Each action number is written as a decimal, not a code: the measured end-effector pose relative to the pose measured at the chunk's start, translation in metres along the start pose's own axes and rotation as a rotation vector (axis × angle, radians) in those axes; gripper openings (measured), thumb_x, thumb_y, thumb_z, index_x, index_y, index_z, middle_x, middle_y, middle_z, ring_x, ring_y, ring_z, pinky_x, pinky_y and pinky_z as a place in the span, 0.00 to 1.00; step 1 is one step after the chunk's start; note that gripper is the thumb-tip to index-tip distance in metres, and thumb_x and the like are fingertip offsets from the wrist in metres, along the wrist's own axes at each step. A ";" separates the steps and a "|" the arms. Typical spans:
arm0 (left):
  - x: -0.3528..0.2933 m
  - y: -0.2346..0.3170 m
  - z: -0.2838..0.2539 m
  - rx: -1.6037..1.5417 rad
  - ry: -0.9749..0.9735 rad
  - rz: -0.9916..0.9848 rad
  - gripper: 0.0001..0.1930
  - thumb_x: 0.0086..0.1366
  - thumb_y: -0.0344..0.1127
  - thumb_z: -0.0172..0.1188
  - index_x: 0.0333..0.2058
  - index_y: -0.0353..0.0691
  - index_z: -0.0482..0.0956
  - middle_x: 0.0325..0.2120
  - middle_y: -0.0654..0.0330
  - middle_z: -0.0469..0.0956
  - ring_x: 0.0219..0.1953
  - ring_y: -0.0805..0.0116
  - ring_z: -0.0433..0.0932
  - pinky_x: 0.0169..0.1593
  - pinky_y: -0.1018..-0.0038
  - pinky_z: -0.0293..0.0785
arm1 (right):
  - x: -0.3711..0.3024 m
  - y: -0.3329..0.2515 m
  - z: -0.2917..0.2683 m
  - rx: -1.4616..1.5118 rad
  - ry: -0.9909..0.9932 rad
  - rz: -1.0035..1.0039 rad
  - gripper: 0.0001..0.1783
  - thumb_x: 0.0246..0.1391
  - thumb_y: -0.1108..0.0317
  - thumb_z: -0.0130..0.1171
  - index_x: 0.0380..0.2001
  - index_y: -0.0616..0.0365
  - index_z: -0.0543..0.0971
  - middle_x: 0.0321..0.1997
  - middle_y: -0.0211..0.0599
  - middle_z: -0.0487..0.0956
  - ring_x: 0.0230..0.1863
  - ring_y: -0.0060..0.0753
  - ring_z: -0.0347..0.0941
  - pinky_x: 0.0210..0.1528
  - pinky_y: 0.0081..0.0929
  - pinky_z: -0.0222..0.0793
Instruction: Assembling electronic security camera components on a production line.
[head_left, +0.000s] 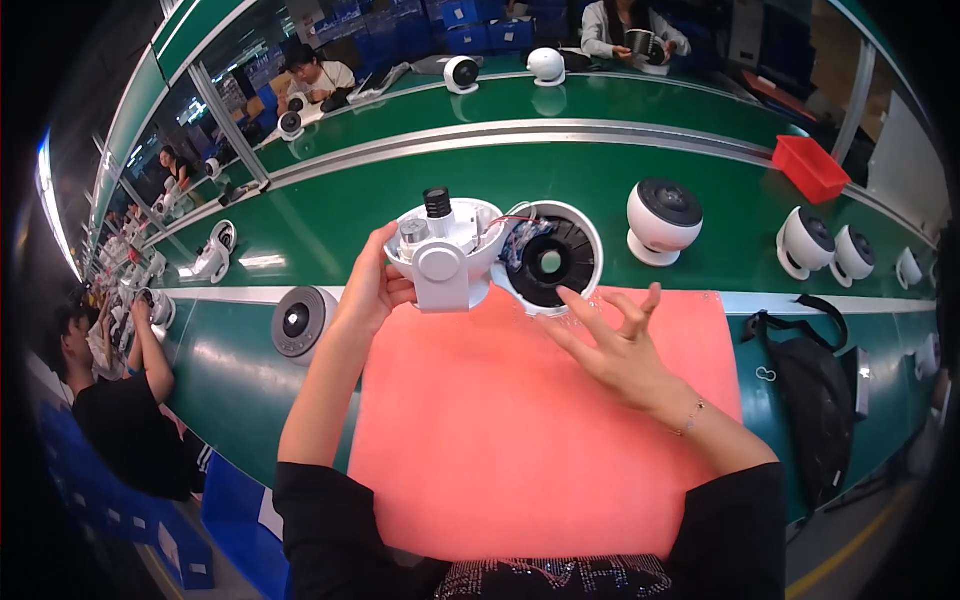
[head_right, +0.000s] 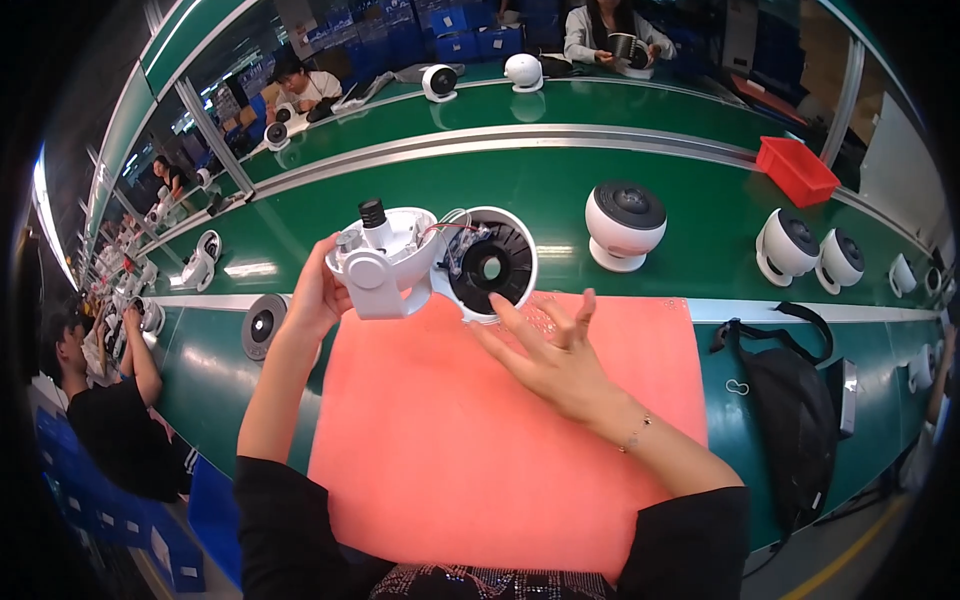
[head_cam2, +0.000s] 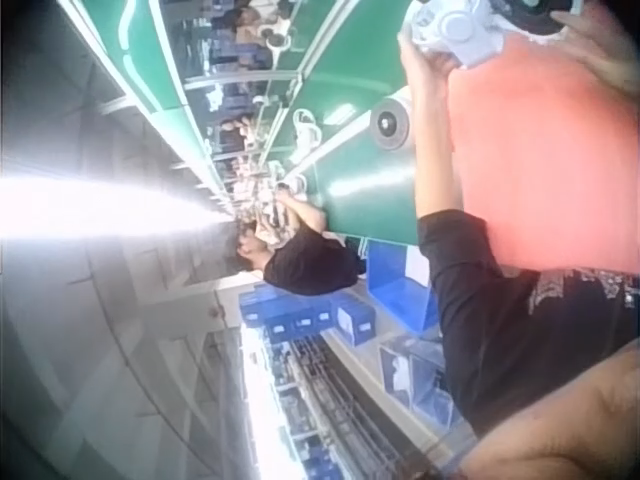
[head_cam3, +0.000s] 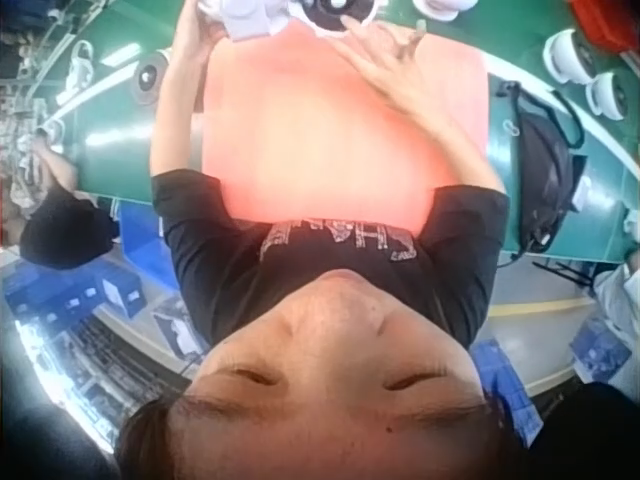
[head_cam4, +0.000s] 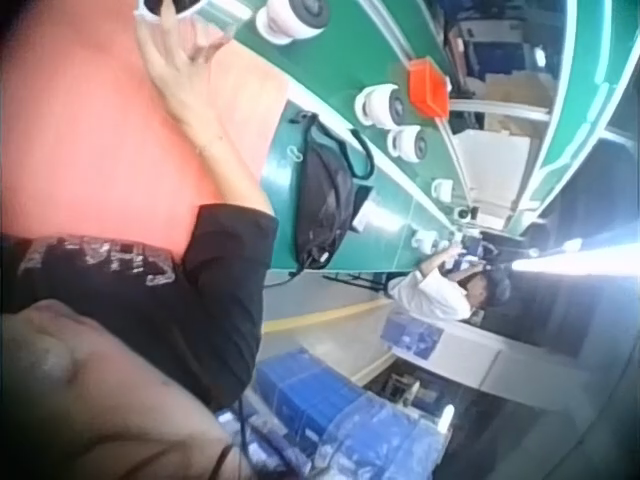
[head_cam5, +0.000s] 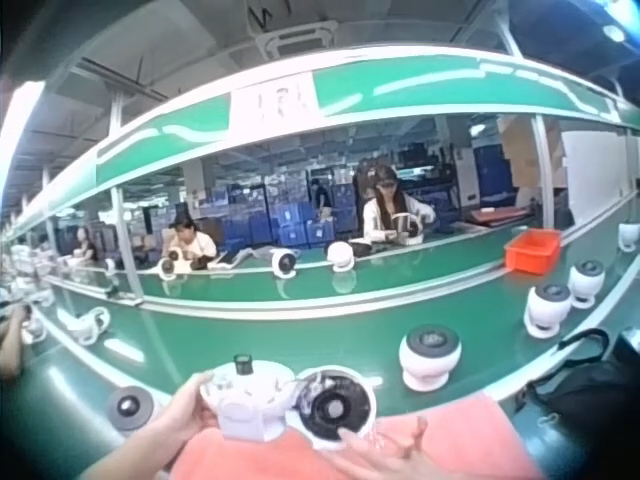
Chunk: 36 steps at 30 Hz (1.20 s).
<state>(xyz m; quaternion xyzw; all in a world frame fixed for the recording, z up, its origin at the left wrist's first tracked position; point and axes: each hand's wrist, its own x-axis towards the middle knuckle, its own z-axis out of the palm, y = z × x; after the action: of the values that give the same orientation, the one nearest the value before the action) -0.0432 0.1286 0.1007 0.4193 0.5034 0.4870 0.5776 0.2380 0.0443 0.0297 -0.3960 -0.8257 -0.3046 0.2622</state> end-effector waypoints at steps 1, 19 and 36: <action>-0.005 0.001 0.003 0.008 -0.024 0.000 0.28 0.57 0.56 0.47 0.40 0.32 0.69 0.24 0.52 0.78 0.28 0.64 0.79 0.34 0.71 0.78 | -0.008 -0.001 0.000 0.060 0.063 0.040 0.32 0.36 0.75 0.57 0.48 0.32 0.71 0.52 0.21 0.65 0.50 0.37 0.55 0.61 0.62 0.21; 0.017 -0.077 0.047 0.466 -1.337 -0.325 0.16 0.60 0.39 0.53 0.39 0.31 0.77 0.37 0.60 0.77 0.40 0.76 0.74 0.45 0.79 0.68 | -0.021 -0.032 -0.101 1.530 -0.414 0.479 0.18 0.38 0.72 0.65 0.35 0.61 0.71 0.41 0.47 0.73 0.42 0.43 0.72 0.45 0.32 0.69; -0.140 -0.103 -0.018 0.522 -0.366 0.303 0.24 0.55 0.43 0.59 0.43 0.30 0.71 0.23 0.52 0.77 0.27 0.65 0.79 0.34 0.74 0.74 | 0.002 -0.046 -0.045 1.902 -0.800 0.987 0.25 0.49 0.69 0.59 0.48 0.61 0.61 0.39 0.39 0.75 0.43 0.22 0.71 0.40 0.20 0.71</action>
<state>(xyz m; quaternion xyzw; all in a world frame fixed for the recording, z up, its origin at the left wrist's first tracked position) -0.0489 -0.0275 0.0219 0.7029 0.4311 0.3389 0.4530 0.2089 -0.0100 0.0480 -0.3870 -0.5005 0.7276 0.2651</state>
